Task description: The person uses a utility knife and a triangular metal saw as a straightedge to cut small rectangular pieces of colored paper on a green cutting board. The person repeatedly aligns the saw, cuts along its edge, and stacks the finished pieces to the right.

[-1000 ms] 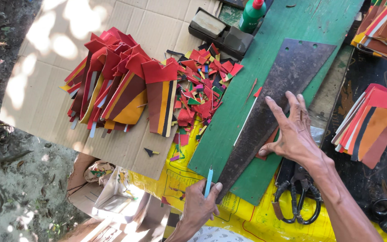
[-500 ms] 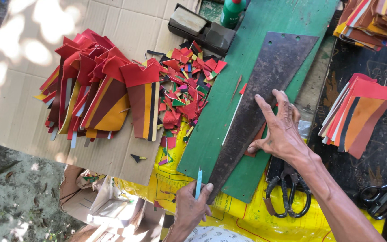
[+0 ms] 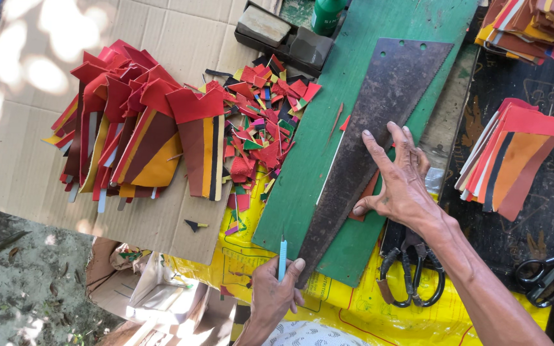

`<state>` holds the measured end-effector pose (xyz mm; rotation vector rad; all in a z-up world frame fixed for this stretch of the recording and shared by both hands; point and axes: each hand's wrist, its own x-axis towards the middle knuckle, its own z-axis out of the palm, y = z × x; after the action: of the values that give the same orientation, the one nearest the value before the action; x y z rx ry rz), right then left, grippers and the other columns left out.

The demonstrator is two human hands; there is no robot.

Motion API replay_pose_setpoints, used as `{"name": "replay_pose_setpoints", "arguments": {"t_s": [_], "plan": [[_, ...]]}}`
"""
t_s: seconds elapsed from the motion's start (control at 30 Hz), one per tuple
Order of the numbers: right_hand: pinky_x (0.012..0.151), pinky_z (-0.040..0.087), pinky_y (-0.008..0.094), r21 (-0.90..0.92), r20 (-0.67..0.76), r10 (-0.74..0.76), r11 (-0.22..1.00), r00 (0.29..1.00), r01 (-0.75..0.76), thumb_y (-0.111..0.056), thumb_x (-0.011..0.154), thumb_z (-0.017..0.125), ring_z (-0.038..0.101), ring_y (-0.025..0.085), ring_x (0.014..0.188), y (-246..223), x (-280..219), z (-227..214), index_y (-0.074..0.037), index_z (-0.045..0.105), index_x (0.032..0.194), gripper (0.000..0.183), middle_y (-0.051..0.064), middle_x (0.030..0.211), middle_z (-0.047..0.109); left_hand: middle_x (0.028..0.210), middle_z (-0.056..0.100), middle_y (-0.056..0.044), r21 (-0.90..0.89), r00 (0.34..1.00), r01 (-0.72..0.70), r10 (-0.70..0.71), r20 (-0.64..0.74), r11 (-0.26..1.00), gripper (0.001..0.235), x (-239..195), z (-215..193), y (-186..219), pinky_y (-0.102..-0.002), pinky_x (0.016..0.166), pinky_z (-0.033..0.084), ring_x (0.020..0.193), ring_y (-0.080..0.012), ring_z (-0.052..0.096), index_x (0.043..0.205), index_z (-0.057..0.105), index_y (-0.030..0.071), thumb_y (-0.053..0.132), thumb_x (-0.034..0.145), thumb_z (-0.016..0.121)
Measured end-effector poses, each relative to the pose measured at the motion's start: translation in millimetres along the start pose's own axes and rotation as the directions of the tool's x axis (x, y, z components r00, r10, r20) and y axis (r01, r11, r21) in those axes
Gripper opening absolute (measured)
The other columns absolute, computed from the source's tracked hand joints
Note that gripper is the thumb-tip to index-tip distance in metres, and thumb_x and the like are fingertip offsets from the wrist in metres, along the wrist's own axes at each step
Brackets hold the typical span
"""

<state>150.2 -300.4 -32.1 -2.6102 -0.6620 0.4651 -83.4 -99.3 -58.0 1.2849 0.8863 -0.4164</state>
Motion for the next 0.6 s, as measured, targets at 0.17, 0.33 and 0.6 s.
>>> {"name": "replay_pose_setpoints", "arguments": {"t_s": [0.17, 0.33, 0.6], "plan": [[0.117, 0.007, 0.063, -0.003, 0.039, 0.033, 0.999, 0.999, -0.033, -0.055, 0.032, 0.099, 0.001, 0.046, 0.153, -1.6, 0.8, -0.6, -0.026, 0.026, 0.157, 0.147, 0.025, 0.162, 0.008, 0.055, 0.060, -0.007, -0.021, 1.000, 0.003, -0.002, 0.016, 1.000, 0.037, 0.9, -1.4, 0.4, -0.029, 0.030, 0.044, 0.038, -0.0161, 0.063, 0.084, 0.065, -0.006, 0.028, 0.092, 0.074], [0.116, 0.007, 0.064, -0.004, 0.059, 0.049, 0.999, 0.997, -0.049, -0.054, 0.033, 0.099, -0.001, 0.046, 0.154, -3.1, 2.7, -2.6, -0.026, 0.025, 0.158, 0.147, 0.025, 0.164, 0.004, 0.054, 0.061, -0.009, -0.010, 1.000, 0.019, -0.019, 0.018, 1.000, 0.036, 2.0, -1.9, 2.5, -0.029, 0.030, 0.044, 0.038, -0.0166, 0.063, 0.085, 0.067, -0.006, 0.028, 0.091, 0.074], [0.117, 0.006, 0.066, -0.033, 0.100, 0.071, 0.997, 0.993, -0.068, -0.055, 0.035, 0.099, -0.004, 0.047, 0.153, -7.7, 4.1, -6.0, -0.025, 0.022, 0.158, 0.148, 0.027, 0.164, 0.001, 0.055, 0.062, -0.008, -0.022, 0.998, 0.039, -0.038, 0.041, 0.999, 0.036, 4.0, -3.4, 2.9, -0.030, 0.030, 0.045, 0.039, -0.0167, 0.064, 0.085, 0.066, -0.006, 0.029, 0.092, 0.073]]}}
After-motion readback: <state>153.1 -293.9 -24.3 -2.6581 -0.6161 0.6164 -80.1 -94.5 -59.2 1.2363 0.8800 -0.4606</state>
